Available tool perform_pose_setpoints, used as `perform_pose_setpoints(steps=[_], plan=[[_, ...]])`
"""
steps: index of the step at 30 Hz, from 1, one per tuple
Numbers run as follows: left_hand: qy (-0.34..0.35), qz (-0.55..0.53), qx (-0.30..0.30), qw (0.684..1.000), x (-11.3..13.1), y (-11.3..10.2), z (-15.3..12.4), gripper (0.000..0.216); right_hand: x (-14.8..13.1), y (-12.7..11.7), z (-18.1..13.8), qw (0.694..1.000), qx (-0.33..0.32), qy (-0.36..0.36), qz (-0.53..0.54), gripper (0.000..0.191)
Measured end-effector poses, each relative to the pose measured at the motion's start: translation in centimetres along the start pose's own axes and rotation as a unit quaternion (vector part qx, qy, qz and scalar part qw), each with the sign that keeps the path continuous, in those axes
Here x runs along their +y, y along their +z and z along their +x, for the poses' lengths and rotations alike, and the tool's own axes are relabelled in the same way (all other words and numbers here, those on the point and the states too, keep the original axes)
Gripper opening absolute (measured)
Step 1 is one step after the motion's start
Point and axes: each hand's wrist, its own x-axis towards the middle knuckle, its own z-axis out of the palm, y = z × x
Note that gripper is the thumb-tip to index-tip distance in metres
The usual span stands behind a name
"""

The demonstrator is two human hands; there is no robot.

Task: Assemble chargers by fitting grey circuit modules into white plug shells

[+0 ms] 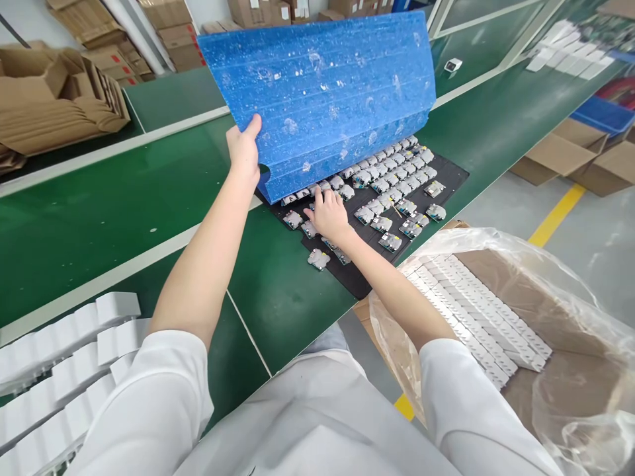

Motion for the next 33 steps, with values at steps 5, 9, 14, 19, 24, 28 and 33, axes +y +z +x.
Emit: perform_pose_setpoints(steps=[5,9,14,19,24,28,33], plan=[[0.042,0.009,-0.008,0.999,0.2,0.0,0.5,0.029,1.5,-0.1,0.9,1.0,0.015,-0.017,0.02,0.047],[0.057,-0.01,-0.024,0.998,0.3,-0.1,0.3,0.028,5.0,-0.5,3.1,0.993,0.105,0.023,0.052,0.044],[0.072,-0.02,-0.05,0.996,0.4,-0.2,0.2,0.034,8.3,0.1,4.5,0.994,0.094,0.041,0.03,0.051],[0.071,0.005,-0.046,0.996,0.7,-0.3,0.6,0.02,8.1,0.3,3.7,0.997,0.073,0.027,0.004,0.052],[0.09,0.021,-0.046,0.995,0.9,-0.3,0.4,0.029,8.9,-0.4,5.0,0.997,0.061,0.044,-0.002,0.043],[0.095,0.022,-0.048,0.994,1.0,-0.3,-0.1,0.031,9.5,-0.8,6.0,0.996,0.075,0.041,0.005,0.037],[0.068,0.005,-0.036,0.997,1.4,-0.1,-0.3,0.011,5.2,-2.1,3.7,0.993,0.108,-0.039,0.004,0.042]])
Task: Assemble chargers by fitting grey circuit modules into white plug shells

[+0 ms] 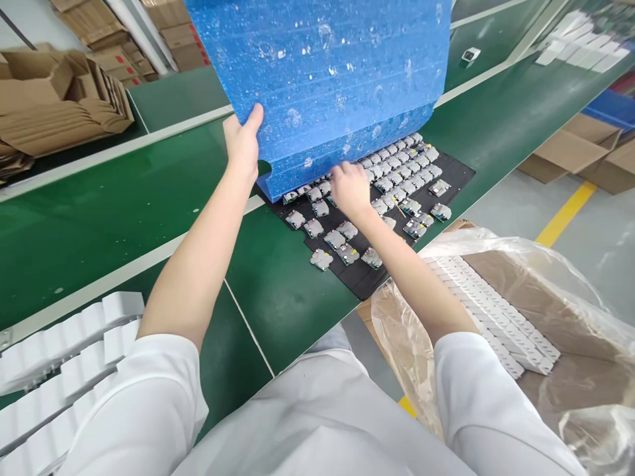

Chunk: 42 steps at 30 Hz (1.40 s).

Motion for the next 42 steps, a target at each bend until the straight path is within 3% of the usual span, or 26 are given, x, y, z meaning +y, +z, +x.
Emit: perform_pose_setpoints(steps=[3,5,9,13,18,23,26,31,38,42], plan=[[-0.008,-0.031,0.006,0.999,0.3,0.3,-0.2,0.006,-3.9,-0.6,-1.5,0.989,-0.055,-0.134,0.015,0.045],[-0.022,-0.041,0.003,0.999,0.3,0.5,-0.5,0.008,-5.5,-0.5,-2.2,0.982,-0.077,-0.171,0.011,0.048],[-0.044,-0.024,-0.002,0.999,0.2,0.5,-1.1,0.007,-6.3,0.1,-2.7,0.982,-0.095,-0.166,-0.004,0.052],[-0.025,-0.002,-0.007,1.0,0.0,0.4,-1.2,0.006,-6.3,0.4,-2.9,0.981,-0.106,-0.162,-0.013,0.053],[0.039,0.033,0.008,0.999,-0.2,0.4,0.7,0.031,-6.4,0.6,-3.3,0.979,-0.13,-0.155,-0.013,0.057],[0.056,0.034,0.006,0.998,0.0,0.7,2.5,0.017,-6.7,0.6,-3.3,0.979,-0.149,-0.136,-0.009,0.044],[0.077,0.04,-0.005,0.996,0.1,0.7,2.9,0.023,-6.6,0.5,-3.3,0.979,-0.154,-0.131,0.001,0.042],[0.118,0.037,-0.007,0.992,0.3,0.7,3.3,0.036,-5.9,0.5,-2.4,0.986,-0.124,-0.11,0.029,0.043],[0.099,0.027,0.02,0.994,0.5,1.1,3.7,0.026,-6.2,2.1,-0.3,0.979,-0.096,-0.168,0.066,0.049],[0.1,0.013,0.02,0.995,0.7,1.2,4.2,0.024,-7.3,2.7,-0.2,0.984,-0.083,-0.145,0.053,0.053]])
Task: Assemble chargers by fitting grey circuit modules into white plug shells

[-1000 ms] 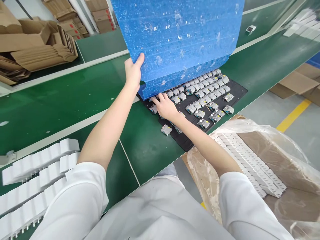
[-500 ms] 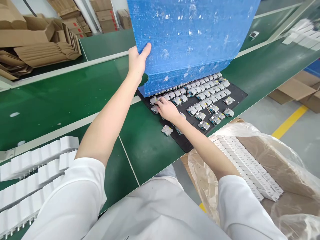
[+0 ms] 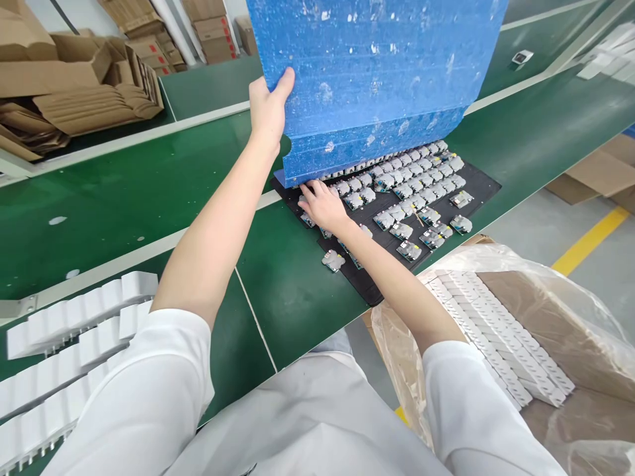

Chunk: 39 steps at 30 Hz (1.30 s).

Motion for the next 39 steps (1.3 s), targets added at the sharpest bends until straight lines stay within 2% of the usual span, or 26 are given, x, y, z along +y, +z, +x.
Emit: perform_pose_setpoints(steps=[7,12,15,19,25,29,33,39], plan=[[0.014,0.008,-0.005,1.0,0.0,-0.1,0.1,0.019,-1.7,-0.3,0.5,0.998,-0.019,0.054,-0.021,0.053],[-0.004,-0.002,0.001,1.0,0.1,0.2,0.2,0.017,-1.3,-0.1,0.8,0.998,-0.031,0.038,-0.03,0.047],[0.01,0.004,-0.01,1.0,0.3,0.5,1.1,0.017,-0.8,0.1,0.8,0.999,-0.037,0.019,-0.034,0.045],[-0.012,0.017,-0.037,0.999,0.4,0.5,1.7,0.019,-0.2,-0.4,0.5,0.999,-0.008,0.025,-0.028,0.043],[-0.032,0.0,0.007,0.999,2.2,1.4,-0.1,0.036,1.8,-1.5,0.2,0.994,0.036,0.09,-0.041,0.048],[-0.057,-0.013,0.004,0.998,4.2,2.2,-0.8,0.031,4.2,-1.1,0.0,0.986,0.06,0.145,-0.047,0.051],[-0.083,-0.022,0.02,0.996,4.9,2.4,-1.0,0.026,6.0,-0.1,-0.4,0.99,0.075,0.12,-0.013,0.057],[-0.081,-0.037,0.032,0.996,3.6,1.9,-1.1,0.026,6.7,0.0,-0.3,0.993,0.043,0.108,-0.018,0.053]])
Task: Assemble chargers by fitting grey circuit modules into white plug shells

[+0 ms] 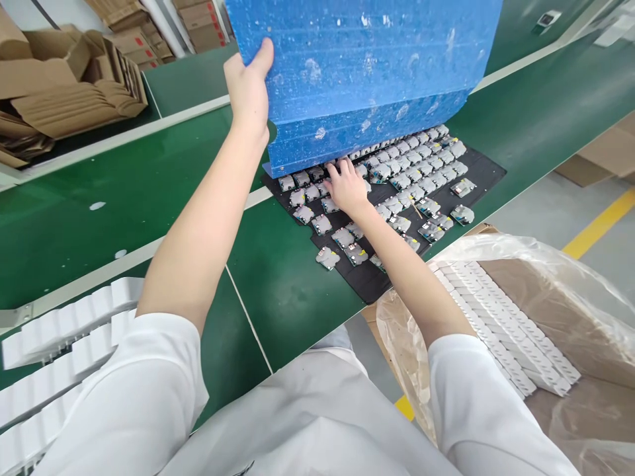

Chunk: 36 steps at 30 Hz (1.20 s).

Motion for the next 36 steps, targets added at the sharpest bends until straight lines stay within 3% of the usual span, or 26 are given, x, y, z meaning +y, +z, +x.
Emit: perform_pose_setpoints(steps=[4,16,21,26,31,36], plan=[[0.012,-0.001,0.012,1.0,-0.9,-0.2,0.0,0.032,0.2,-0.5,0.4,1.0,-0.013,-0.022,-0.002,0.049],[0.007,-0.045,0.018,0.999,-0.3,0.3,-0.3,0.015,0.5,-1.6,0.8,0.996,-0.073,-0.032,-0.035,0.046],[-0.002,-0.024,0.008,1.0,0.2,0.9,0.8,0.026,0.6,-2.1,0.4,0.996,-0.085,-0.019,-0.029,0.047],[0.009,0.007,0.009,1.0,0.2,0.5,1.8,0.028,1.5,-3.1,0.1,0.999,-0.043,0.0,-0.01,0.046],[-0.001,-0.019,0.007,1.0,0.4,0.7,1.6,0.023,1.9,-2.2,0.7,0.998,-0.036,-0.049,0.0,0.048],[-0.027,-0.029,0.023,0.999,1.3,1.3,0.8,0.017,0.0,-0.4,2.1,0.995,-0.026,-0.096,0.018,0.058]])
